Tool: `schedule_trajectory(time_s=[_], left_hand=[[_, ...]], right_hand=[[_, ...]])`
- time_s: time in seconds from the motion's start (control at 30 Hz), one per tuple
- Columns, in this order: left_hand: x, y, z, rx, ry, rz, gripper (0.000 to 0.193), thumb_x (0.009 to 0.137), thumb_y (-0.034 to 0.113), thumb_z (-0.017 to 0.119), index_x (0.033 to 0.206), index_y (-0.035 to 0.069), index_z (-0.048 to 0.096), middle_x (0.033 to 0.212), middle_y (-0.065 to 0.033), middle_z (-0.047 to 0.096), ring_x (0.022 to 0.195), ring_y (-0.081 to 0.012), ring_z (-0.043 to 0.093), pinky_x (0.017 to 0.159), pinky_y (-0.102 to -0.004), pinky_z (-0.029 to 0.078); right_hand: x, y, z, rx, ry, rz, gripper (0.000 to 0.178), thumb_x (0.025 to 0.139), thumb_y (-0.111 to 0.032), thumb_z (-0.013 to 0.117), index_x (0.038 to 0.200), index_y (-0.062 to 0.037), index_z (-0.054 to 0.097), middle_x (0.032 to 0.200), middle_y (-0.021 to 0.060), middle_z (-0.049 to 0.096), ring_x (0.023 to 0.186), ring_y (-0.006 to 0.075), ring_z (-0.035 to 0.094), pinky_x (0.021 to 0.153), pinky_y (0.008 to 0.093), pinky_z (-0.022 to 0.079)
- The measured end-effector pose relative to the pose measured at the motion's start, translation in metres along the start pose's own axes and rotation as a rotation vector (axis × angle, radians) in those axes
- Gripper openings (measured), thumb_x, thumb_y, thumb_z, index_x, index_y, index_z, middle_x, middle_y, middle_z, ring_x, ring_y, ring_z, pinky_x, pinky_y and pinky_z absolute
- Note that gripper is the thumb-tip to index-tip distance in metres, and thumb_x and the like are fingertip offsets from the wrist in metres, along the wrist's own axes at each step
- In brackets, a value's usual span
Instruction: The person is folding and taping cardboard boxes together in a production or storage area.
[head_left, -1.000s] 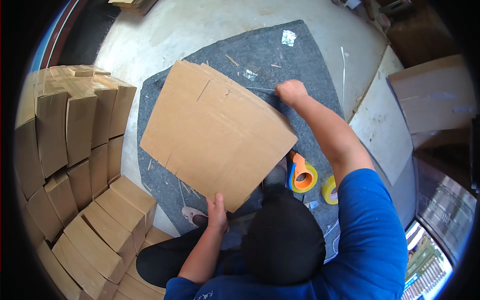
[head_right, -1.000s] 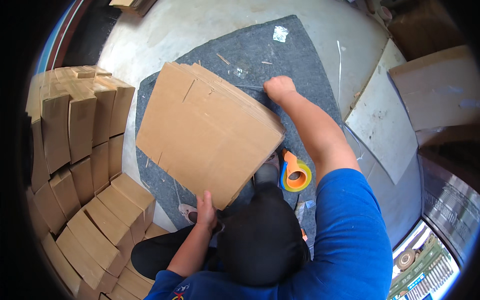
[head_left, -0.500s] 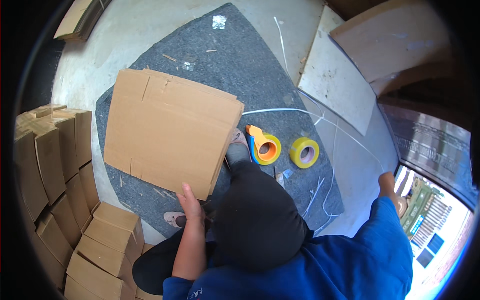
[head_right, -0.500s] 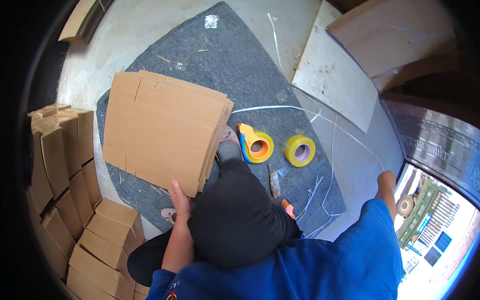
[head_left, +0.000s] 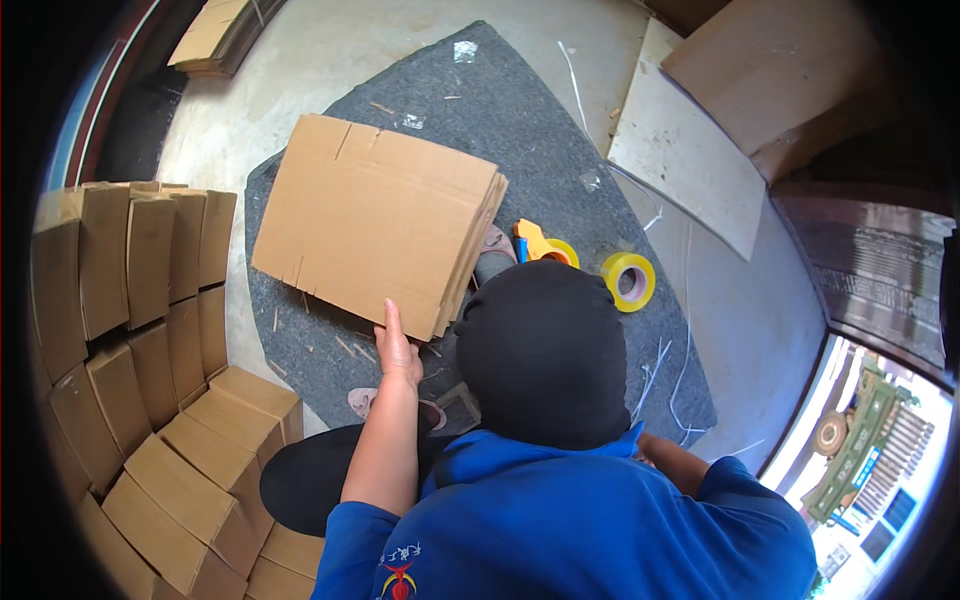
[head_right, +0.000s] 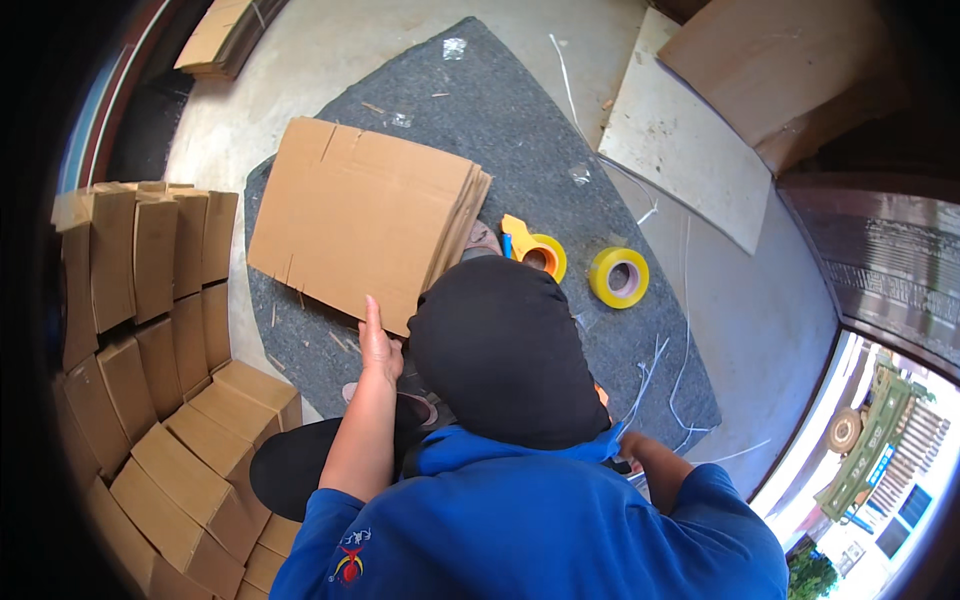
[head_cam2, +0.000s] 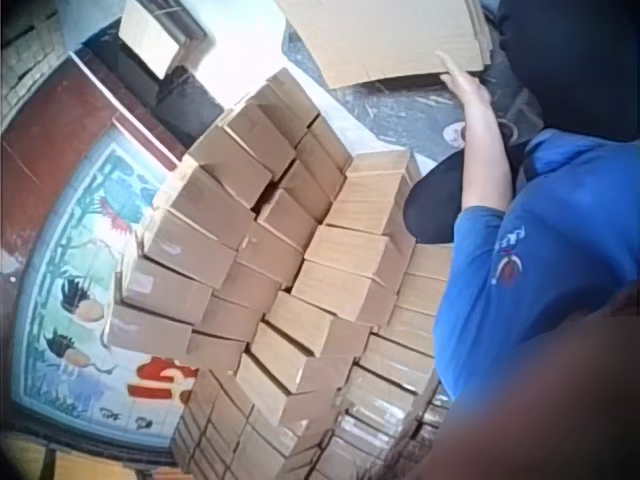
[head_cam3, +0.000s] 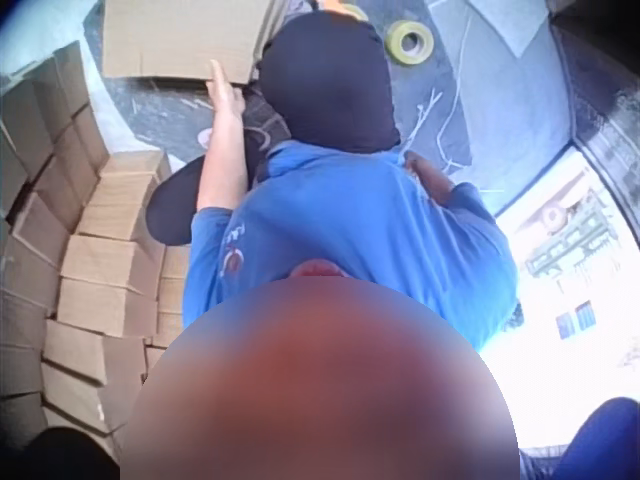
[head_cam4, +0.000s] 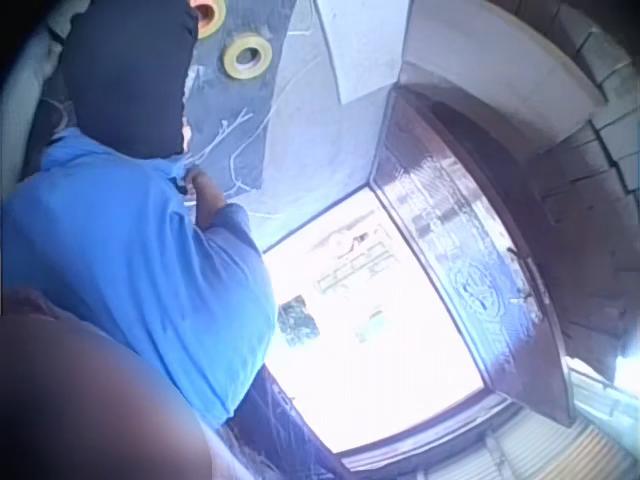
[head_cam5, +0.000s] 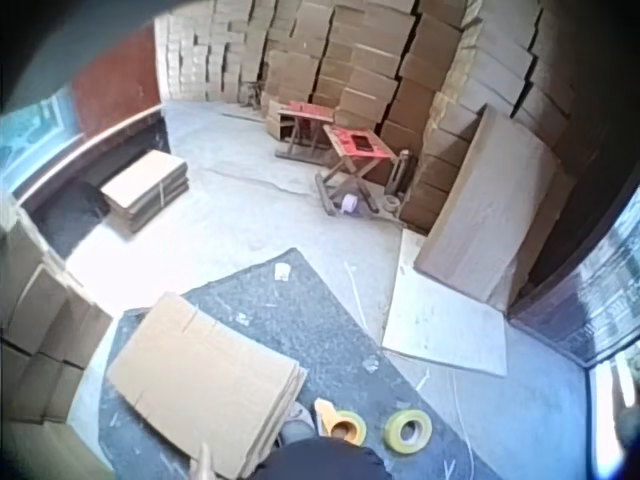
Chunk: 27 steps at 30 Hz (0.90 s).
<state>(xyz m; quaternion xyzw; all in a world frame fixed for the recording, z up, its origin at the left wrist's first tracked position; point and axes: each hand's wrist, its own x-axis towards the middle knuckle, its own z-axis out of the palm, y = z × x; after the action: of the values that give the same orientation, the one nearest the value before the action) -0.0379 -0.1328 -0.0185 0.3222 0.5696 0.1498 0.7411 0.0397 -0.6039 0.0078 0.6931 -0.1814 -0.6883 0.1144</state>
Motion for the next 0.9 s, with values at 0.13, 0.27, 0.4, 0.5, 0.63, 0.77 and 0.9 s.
schedule_trajectory(time_s=[0.13, 0.27, 0.4, 0.5, 0.63, 0.77, 0.9], left_hand=[[-0.003, 0.008, -0.008, -0.123, -0.009, -0.058, 0.083, 0.089, 0.058, 0.064, 0.150, 0.013, 0.028, 0.152, -0.0074, 0.035, 0.137, -0.0281, 0.038, 0.110, -0.0493, 0.035], [0.006, 0.005, -0.011, -0.472, -0.120, -0.059, 0.097, 0.085, 0.080, 0.045, 0.150, 0.010, 0.030, 0.156, -0.0063, 0.033, 0.140, -0.0285, 0.034, 0.117, -0.0468, 0.024], [0.038, 0.004, -0.024, -0.741, -0.026, -0.224, 0.096, 0.086, 0.084, 0.028, 0.147, 0.010, 0.040, 0.152, -0.0084, 0.042, 0.140, -0.0324, 0.034, 0.117, -0.0481, 0.024], [0.060, 0.009, -0.019, -0.725, -0.082, -0.223, 0.083, 0.092, 0.075, 0.032, 0.145, 0.013, 0.043, 0.149, -0.0084, 0.045, 0.136, -0.0325, 0.041, 0.109, -0.0511, 0.037], [0.099, 0.000, -0.012, -0.777, -0.245, -0.250, 0.071, 0.095, 0.064, 0.040, 0.146, 0.014, 0.042, 0.147, -0.0097, 0.048, 0.131, -0.0342, 0.048, 0.104, -0.0555, 0.042], [0.114, 0.016, -0.013, -0.797, -0.308, -0.234, 0.073, 0.096, 0.064, 0.038, 0.148, 0.012, 0.039, 0.145, -0.0117, 0.050, 0.127, -0.0327, 0.053, 0.101, -0.0520, 0.047], [0.127, 0.029, -0.005, -0.767, -0.313, -0.238, 0.073, 0.097, 0.064, 0.038, 0.148, 0.012, 0.039, 0.145, -0.0117, 0.050, 0.126, -0.0326, 0.053, 0.100, -0.0518, 0.048]], right_hand=[[0.035, -0.116, -0.116, -0.020, 0.645, -0.784, 0.051, 0.085, -0.031, 0.065, 0.129, -0.0058, 0.059, 0.112, 0.0228, 0.068, 0.107, 0.0363, 0.065, 0.093, 0.0425, 0.051], [-0.068, -0.296, -0.238, 0.432, 0.718, -1.075, 0.047, 0.092, -0.032, 0.061, 0.127, -0.0004, 0.059, 0.110, 0.0176, 0.070, 0.097, 0.0296, 0.068, 0.086, 0.0371, 0.053], [-0.110, -0.419, -0.297, 0.156, 0.731, -1.138, 0.061, 0.093, -0.050, 0.054, 0.127, 0.0001, 0.061, 0.128, 0.0225, 0.062, 0.123, 0.0332, 0.058, 0.101, 0.0403, 0.044], [-0.114, -0.485, -0.295, -0.007, 0.486, -1.023, 0.070, 0.093, -0.060, 0.051, 0.127, -0.0005, 0.062, 0.133, 0.0215, 0.059, 0.126, 0.0359, 0.054, 0.106, 0.0440, 0.040], [-0.090, -0.536, -0.295, -0.055, 0.053, -0.928, 0.079, 0.091, -0.067, 0.049, 0.125, 0.0036, 0.063, 0.131, 0.0242, 0.060, 0.124, 0.0361, 0.056, 0.107, 0.0477, 0.038], [-0.108, -0.556, -0.270, -0.138, 0.337, -0.928, 0.082, 0.087, -0.067, 0.052, 0.125, 0.0047, 0.062, 0.125, 0.0264, 0.062, 0.117, 0.0363, 0.060, 0.100, 0.0448, 0.046], [-0.107, -0.538, -0.262, 0.119, 0.224, -0.904, 0.081, 0.085, -0.065, 0.057, 0.128, 0.0047, 0.059, 0.122, 0.0238, 0.064, 0.114, 0.0327, 0.062, 0.098, 0.0432, 0.047]])
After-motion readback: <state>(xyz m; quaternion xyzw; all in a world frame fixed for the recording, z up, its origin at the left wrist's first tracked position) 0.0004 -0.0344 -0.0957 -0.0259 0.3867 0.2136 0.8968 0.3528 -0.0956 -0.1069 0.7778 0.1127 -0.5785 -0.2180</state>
